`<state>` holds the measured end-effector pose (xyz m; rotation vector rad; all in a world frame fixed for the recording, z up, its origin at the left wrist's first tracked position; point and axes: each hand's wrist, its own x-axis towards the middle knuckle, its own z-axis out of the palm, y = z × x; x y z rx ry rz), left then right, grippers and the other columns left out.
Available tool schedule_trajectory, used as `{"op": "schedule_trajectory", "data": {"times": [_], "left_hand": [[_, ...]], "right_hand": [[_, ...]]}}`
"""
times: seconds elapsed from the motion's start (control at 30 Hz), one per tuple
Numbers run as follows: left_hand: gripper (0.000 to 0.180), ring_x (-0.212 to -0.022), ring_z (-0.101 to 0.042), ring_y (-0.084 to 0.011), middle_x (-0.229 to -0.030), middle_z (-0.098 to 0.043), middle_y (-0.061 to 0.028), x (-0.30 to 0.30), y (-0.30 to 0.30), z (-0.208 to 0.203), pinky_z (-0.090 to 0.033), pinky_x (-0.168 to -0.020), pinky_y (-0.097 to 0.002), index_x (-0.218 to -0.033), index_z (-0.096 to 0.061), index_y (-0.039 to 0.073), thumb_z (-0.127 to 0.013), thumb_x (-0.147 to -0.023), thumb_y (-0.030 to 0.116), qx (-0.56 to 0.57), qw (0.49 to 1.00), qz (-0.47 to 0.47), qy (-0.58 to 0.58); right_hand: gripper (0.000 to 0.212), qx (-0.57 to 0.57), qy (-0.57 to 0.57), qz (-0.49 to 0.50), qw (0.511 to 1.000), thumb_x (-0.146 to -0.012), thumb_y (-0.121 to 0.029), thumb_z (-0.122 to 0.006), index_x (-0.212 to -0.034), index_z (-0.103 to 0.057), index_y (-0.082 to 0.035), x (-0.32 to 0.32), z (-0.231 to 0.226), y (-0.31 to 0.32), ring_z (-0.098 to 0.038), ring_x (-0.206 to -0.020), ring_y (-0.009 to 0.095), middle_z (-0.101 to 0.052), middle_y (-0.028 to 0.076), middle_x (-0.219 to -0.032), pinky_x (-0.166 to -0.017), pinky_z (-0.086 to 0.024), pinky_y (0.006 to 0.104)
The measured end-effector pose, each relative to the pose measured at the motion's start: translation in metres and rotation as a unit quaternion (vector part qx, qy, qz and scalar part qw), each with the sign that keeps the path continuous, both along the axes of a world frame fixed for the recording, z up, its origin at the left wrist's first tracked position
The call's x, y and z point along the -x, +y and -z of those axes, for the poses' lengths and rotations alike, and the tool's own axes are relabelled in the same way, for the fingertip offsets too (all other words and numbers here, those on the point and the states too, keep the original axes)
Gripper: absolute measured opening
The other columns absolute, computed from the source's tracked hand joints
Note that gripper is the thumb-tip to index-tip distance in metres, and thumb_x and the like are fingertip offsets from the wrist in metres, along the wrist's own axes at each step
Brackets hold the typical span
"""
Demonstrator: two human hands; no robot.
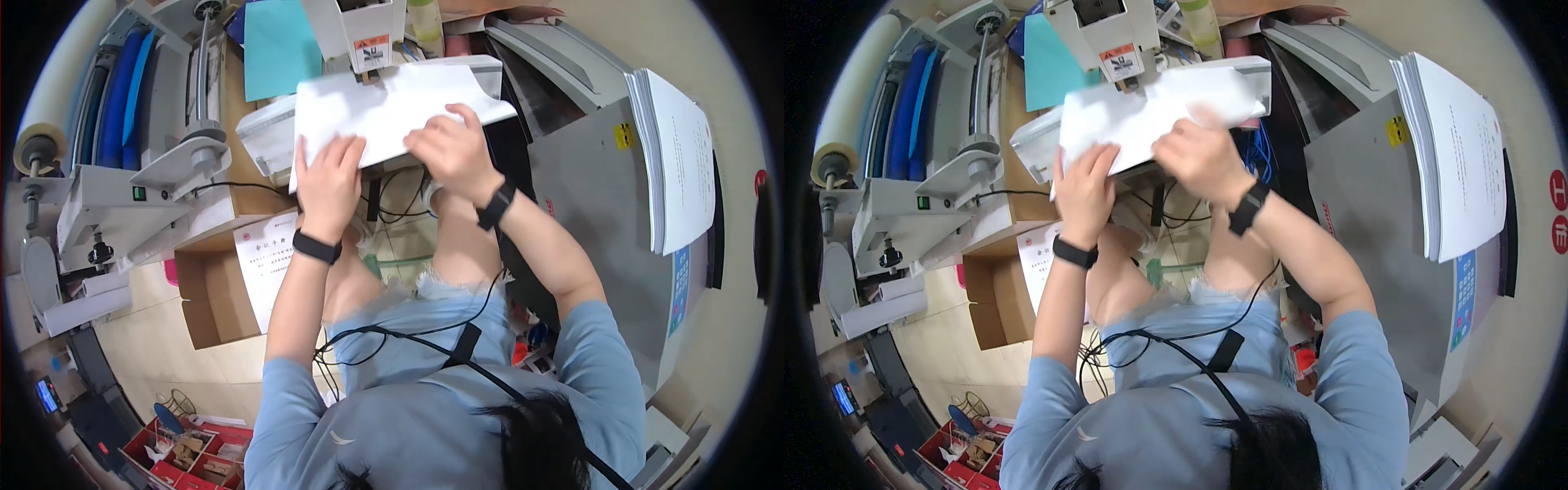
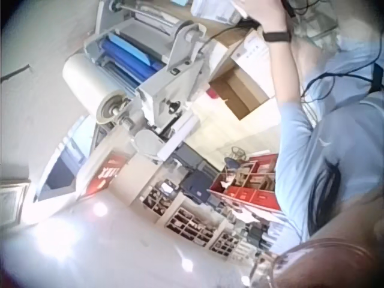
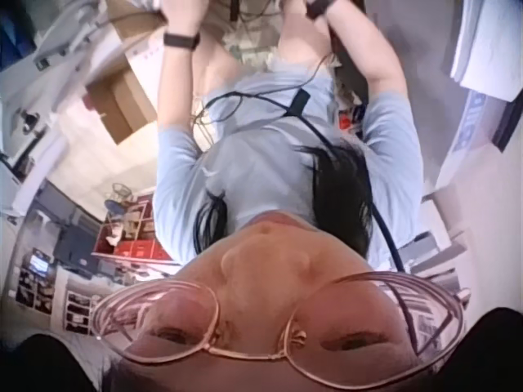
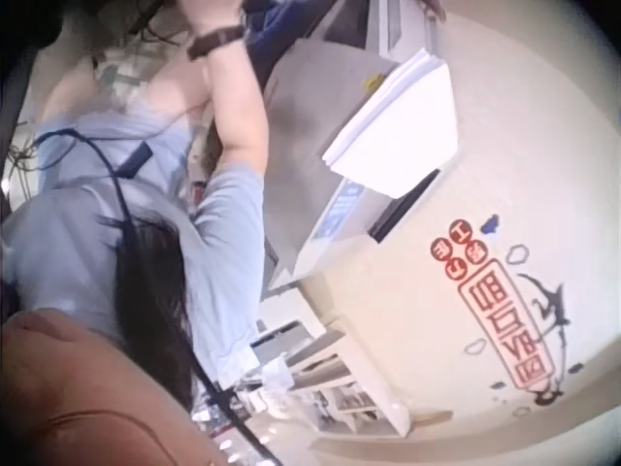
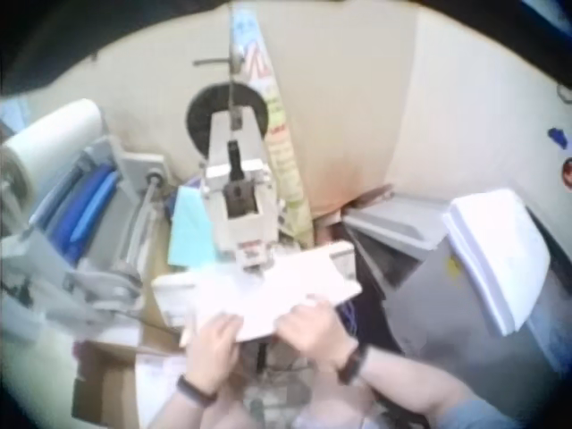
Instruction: Binding several documents using a glue binding machine and then sorting them on a table.
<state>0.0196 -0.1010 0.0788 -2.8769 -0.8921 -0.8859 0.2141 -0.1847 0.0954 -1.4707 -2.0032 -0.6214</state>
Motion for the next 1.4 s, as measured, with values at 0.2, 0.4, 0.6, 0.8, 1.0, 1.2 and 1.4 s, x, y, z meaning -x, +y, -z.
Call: {"op": "schedule_trajectory", "data": {"times": [0.2, 0.4, 0.6, 0.8, 1.0, 1.2, 1.4], "left_hand": [[0.024, -0.083, -0.061, -0.0118, -0.097, -0.066, -0.0102, 0.158, -0.03, -0.042, -0.048, -0.075, -0.0272, -0.106, -0.058, -0.002, -0.064, -0.086, 0.01, 0.536, 0.807, -0.136, -0.207], [0.037, -0.099, -0.059, -0.0184, -0.111, -0.061, -0.0138, 0.363, -0.053, 0.1, -0.046, -0.086, -0.0319, -0.119, -0.047, -0.01, -0.057, -0.088, 0.006, 0.675, 0.652, -0.221, -0.266], [0.042, -0.101, -0.059, -0.0317, -0.11, -0.06, -0.0219, 0.405, -0.05, 0.207, -0.044, -0.09, -0.0377, -0.119, -0.049, -0.005, -0.063, -0.083, 0.01, 0.554, 0.742, -0.371, -0.066], [0.048, -0.099, -0.058, -0.0357, -0.107, -0.06, -0.0226, 0.302, -0.011, 0.188, -0.046, -0.086, -0.0395, -0.123, -0.048, -0.003, -0.066, -0.083, 0.017, 0.254, 0.894, -0.354, 0.108], [0.07, -0.113, -0.055, -0.0279, -0.128, -0.052, -0.016, 0.142, -0.086, 0.029, -0.046, -0.092, -0.0378, -0.134, -0.039, 0.002, -0.034, -0.093, 0.058, 0.907, 0.199, 0.173, -0.328], [0.045, -0.109, -0.057, -0.025, -0.122, -0.055, -0.0159, 0.121, -0.078, 0.01, -0.049, -0.089, -0.0336, -0.128, -0.044, -0.005, -0.059, -0.088, 0.01, 0.844, 0.355, 0.118, -0.384], [0.036, -0.089, -0.065, -0.0201, -0.1, -0.067, -0.0129, 0.108, -0.08, -0.035, -0.05, -0.078, -0.0298, -0.112, -0.062, 0.004, -0.054, -0.081, -0.011, 0.445, 0.864, 0.079, -0.22]], "right_hand": [[0.039, -0.125, 0.093, 0.262, 0.952, -0.08, -0.008, -0.068, -0.118, -0.058, -0.004, 0.013, -0.154, -0.124, -0.051, -0.117, 0.031, -0.055, 0.016, -0.125, -0.105, -0.033, 0.0415], [0.043, 0.083, -0.049, 0.538, 0.838, -0.09, -0.026, -0.059, -0.13, -0.051, -0.012, -0.079, -0.128, -0.207, -0.05, -0.119, 0.034, -0.051, 0.017, -0.13, -0.094, -0.041, 0.0352], [0.027, 0.111, 0.085, 0.578, 0.804, -0.092, -0.024, -0.058, -0.117, -0.062, -0.016, -0.054, -0.149, -0.214, -0.063, -0.081, 0.015, -0.068, 0.013, -0.099, -0.074, -0.048, 0.0281], [0.025, 0.148, 0.052, 0.343, 0.926, -0.093, -0.009, -0.051, -0.113, -0.061, 0.004, -0.023, -0.205, -0.25, -0.064, -0.088, 0.021, -0.066, 0.019, -0.102, -0.079, -0.049, 0.0294], [0.024, 0.39, -0.03, -0.159, 0.906, -0.07, -0.011, -0.065, -0.092, -0.069, -0.004, 0.057, -0.231, -0.157, -0.064, -0.093, 0.029, -0.068, 0.008, -0.094, -0.075, -0.055, 0.0396], [0.037, 0.501, -0.054, -0.288, 0.814, -0.076, -0.025, -0.06, -0.108, -0.061, -0.005, 0.087, -0.137, -0.115, -0.059, -0.104, 0.023, -0.064, 0.006, -0.106, -0.086, -0.049, 0.0361], [0.053, 0.132, 0.082, -0.079, 0.985, -0.07, -0.03, -0.072, -0.117, -0.06, -0.011, 0.092, -0.144, -0.084, -0.048, -0.118, 0.036, -0.055, 0.011, -0.127, -0.1, -0.033, 0.052]]}}
